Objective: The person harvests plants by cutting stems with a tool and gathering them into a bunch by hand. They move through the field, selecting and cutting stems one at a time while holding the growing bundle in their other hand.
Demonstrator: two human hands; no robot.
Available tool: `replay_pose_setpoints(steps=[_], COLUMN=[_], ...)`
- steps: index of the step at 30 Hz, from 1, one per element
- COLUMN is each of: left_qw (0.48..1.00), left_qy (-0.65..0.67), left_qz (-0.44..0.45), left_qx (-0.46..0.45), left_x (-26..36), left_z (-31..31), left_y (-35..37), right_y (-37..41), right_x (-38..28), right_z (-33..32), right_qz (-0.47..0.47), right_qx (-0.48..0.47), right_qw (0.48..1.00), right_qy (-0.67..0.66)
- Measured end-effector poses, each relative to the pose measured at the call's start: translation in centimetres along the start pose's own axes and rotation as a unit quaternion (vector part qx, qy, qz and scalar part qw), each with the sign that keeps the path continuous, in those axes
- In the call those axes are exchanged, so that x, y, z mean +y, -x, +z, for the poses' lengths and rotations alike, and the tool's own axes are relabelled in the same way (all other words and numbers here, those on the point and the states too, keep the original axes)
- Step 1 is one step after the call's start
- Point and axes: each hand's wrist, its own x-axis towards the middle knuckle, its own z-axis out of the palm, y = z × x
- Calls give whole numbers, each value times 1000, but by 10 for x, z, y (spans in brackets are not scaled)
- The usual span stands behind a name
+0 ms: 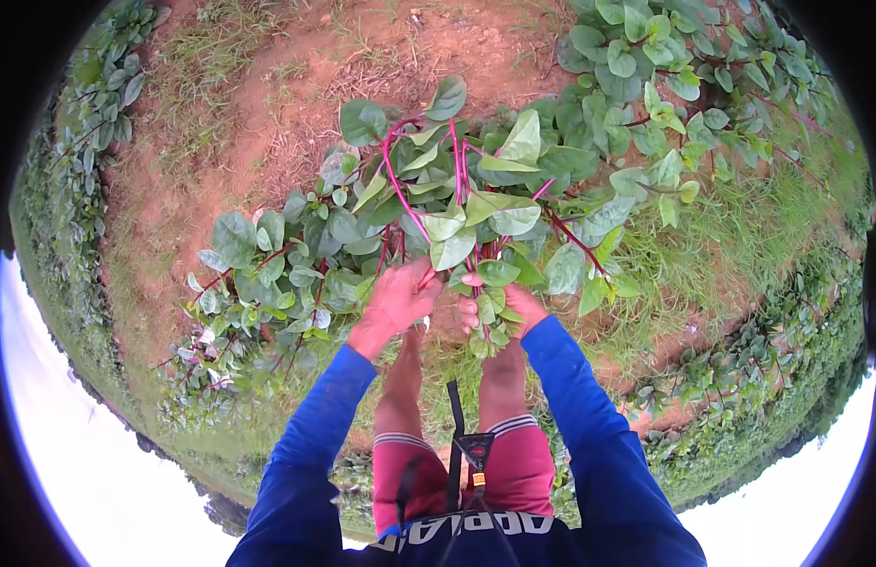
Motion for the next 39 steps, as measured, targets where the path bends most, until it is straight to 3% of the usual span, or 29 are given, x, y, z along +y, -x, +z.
replay_pose_setpoints(steps=[4,6,8,10,12,16,18,20,22,24,26,29,31,33,38,39], left_qw=[995,998,992,962,937,871,834,837,891,935,930,903,891,849,869,875], left_qy=[-23,-8,-106,-262,-338,-471,-521,-531,-451,-329,-282,-278,-241,-16,103,181], left_qz=[41,49,71,77,84,32,36,-53,27,41,28,-65,-88,-247,-198,-180], left_qx=[-83,-31,11,1,-23,-139,-178,-121,50,130,235,320,373,467,442,410], left_x=[22,36,40,37,31,24,12,3,-48,-73,-102,-199,-248,-281,-353,-361], left_z=[-66,-99,-128,-140,-137,-121,-141,-205,-280,-329,-348,-375,-359,-333,-268,-263], left_y=[20,14,-10,-51,-91,-156,-164,-157,-124,-58,13,103,143,168,160,151], right_y=[0,6,-2,-2,-6,-8,1,17,37,49,53,59,53,40,19,17], right_x=[-5,-3,2,5,10,14,10,6,7,30,54,95,125,148,229,250], right_z=[-31,-33,-46,-45,-46,-59,-67,-73,-68,-71,-70,-37,-24,-25,3,14], right_qz=[18,12,8,-1,-12,-36,-26,-16,-32,-39,-79,-101,-105,-117,-60,-43], right_qx=[69,77,75,71,76,67,64,2,-106,-151,-290,-294,-293,-288,-180,-139], right_qw=[996,995,994,992,991,995,993,992,979,978,953,950,950,950,981,989], right_qy=[52,63,81,101,108,68,93,128,168,138,33,0,-20,-39,30,25])
